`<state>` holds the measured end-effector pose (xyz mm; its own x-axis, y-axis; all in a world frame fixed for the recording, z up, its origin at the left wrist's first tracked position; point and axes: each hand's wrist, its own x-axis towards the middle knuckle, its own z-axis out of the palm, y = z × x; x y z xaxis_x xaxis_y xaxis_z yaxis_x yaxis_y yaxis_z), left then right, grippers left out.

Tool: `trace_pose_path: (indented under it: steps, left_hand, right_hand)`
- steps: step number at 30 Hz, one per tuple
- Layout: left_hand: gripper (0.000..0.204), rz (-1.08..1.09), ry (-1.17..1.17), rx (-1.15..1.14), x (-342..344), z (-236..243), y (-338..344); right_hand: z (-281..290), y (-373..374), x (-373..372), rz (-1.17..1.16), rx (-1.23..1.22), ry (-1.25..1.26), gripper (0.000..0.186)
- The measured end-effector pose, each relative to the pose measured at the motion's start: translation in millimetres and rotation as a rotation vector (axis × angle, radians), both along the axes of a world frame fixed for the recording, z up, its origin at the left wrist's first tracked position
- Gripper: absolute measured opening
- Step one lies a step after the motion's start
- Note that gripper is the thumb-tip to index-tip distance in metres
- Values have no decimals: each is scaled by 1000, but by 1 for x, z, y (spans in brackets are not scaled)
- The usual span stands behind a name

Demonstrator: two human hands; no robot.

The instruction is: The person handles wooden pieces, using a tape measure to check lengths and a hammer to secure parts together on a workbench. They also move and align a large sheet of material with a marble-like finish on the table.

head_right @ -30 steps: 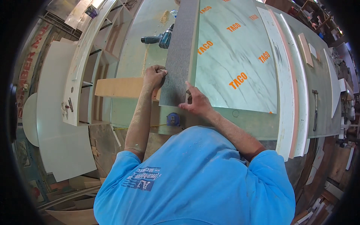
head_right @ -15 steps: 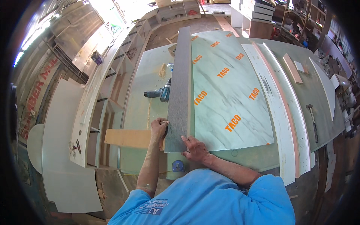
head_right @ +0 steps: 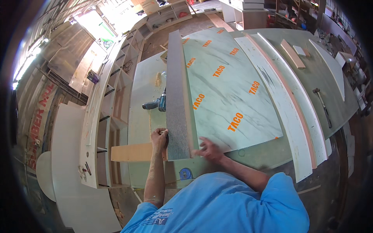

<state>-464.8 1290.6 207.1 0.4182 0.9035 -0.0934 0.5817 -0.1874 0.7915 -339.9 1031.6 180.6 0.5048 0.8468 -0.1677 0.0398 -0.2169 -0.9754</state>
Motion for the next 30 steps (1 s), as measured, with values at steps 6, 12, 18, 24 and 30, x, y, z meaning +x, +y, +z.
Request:
trace_pose_path:
  steps: [6,12,18,24,30]
  left_hand:
    - [27,61,-38,236,1,3,-15]
    - [15,-49,-101,542,38,50,-103]
    - [40,-697,32,234,75,30,-205]
    - [75,-800,329,179,66,-38,-227]
    - [78,-627,279,151,72,-1,-242]
  right_hand:
    - [-71,-88,52,-878,-29,499,36]
    - [-32,-133,73,-1171,-48,681,22]
    - [-43,-163,100,-1300,-43,765,35]
    - [-18,-165,120,-1251,158,969,33]
    - [17,-145,129,-1088,364,521,48]
